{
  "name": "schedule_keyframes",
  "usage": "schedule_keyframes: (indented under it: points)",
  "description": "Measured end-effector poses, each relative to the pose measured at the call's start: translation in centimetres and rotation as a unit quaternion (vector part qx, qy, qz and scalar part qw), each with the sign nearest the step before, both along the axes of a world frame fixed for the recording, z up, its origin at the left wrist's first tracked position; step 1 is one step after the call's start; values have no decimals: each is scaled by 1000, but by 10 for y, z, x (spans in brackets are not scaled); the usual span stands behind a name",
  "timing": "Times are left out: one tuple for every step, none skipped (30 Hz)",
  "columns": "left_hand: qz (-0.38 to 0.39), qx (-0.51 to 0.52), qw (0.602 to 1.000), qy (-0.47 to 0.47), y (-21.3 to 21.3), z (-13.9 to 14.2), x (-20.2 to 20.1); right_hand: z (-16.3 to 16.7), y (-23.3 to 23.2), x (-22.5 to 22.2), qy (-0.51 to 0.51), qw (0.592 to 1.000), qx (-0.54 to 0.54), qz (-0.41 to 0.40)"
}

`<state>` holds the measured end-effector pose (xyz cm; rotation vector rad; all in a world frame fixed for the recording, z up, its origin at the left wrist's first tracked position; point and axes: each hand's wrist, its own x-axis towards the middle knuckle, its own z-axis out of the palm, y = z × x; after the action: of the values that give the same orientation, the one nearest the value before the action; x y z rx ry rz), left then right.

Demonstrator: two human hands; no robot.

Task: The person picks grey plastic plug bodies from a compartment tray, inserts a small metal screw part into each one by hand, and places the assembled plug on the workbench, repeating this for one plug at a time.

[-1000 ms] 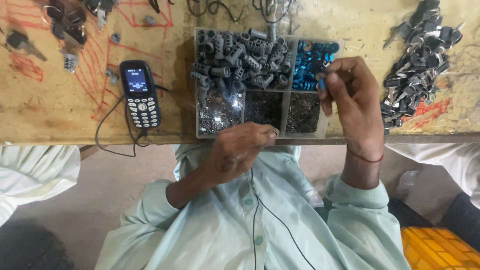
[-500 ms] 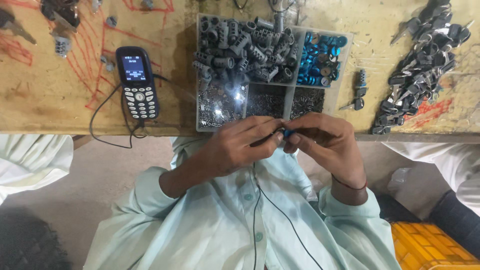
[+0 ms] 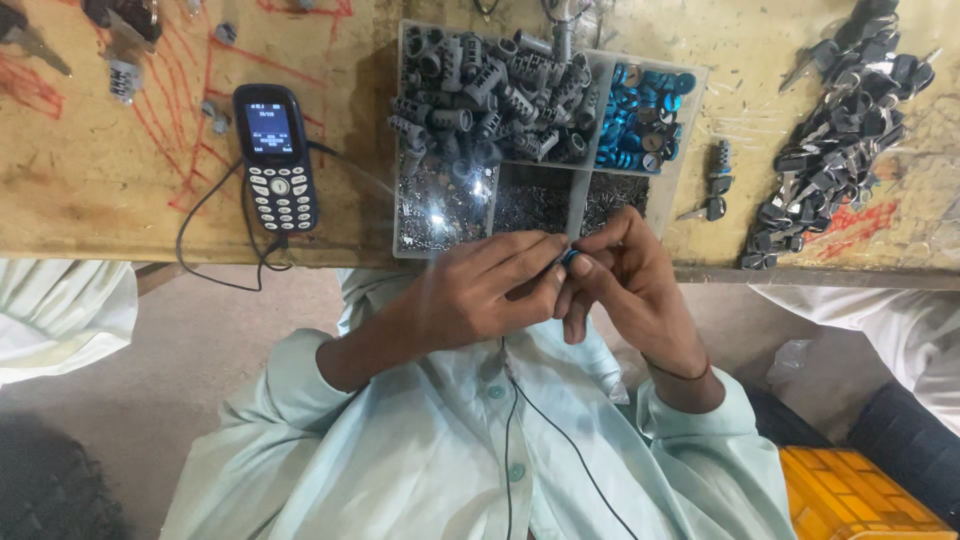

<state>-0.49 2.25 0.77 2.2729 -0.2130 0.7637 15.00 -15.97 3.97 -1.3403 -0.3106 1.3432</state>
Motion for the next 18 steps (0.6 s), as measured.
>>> schedule_keyframes:
  points:
    - [-4,2,1000,-4,1,0,1,-5,-1,0,23,1000,6,-5]
    - [-6,6,1000,-7,2,0,2,-10,-2,-1,31,999,11,20]
    - [-9,8,1000,-9,4,0,1,-12,-4,0,40,998,15,45]
    - [-19,-19,1000,-11,4,1,0,-14,-4,1,50,996,19,68]
    - [-32,-46,998,-14,5,2,-1,-14,-4,3,22,995,27,89]
    - [-49,-74,996,-19,5,2,0,-13,-3,5,-8,994,33,105]
    - [-35,-153,988,7,-3,4,0,-12,0,2,-41,991,37,120]
    - [-22,-231,972,34,-11,6,1,-7,2,1,-14,995,36,94]
    - [-10,-306,950,63,-17,8,1,-7,9,-4,13,997,36,69]
    - [14,-308,948,73,-25,10,2,-3,13,-7,41,997,37,44]
    - [39,-309,946,85,-31,9,4,2,15,-10,90,995,40,19]
    - [66,-308,945,94,-35,9,6,5,15,-13,138,989,47,-5]
    - [58,-294,951,77,-38,8,9,11,11,-7,187,980,55,-26]
    - [51,-281,956,63,-39,7,12,12,5,-3,90,996,7,27]
    - [44,-269,961,52,-39,8,11,18,-7,9,-5,996,-43,80]
    - [51,-262,962,51,-38,9,11,18,-21,21,-204,973,-103,17]
    - [62,-253,964,46,-34,8,13,12,-31,33,-394,904,-157,-43]
    - [76,-244,966,43,-30,9,13,3,-42,45,-566,789,-236,-33]
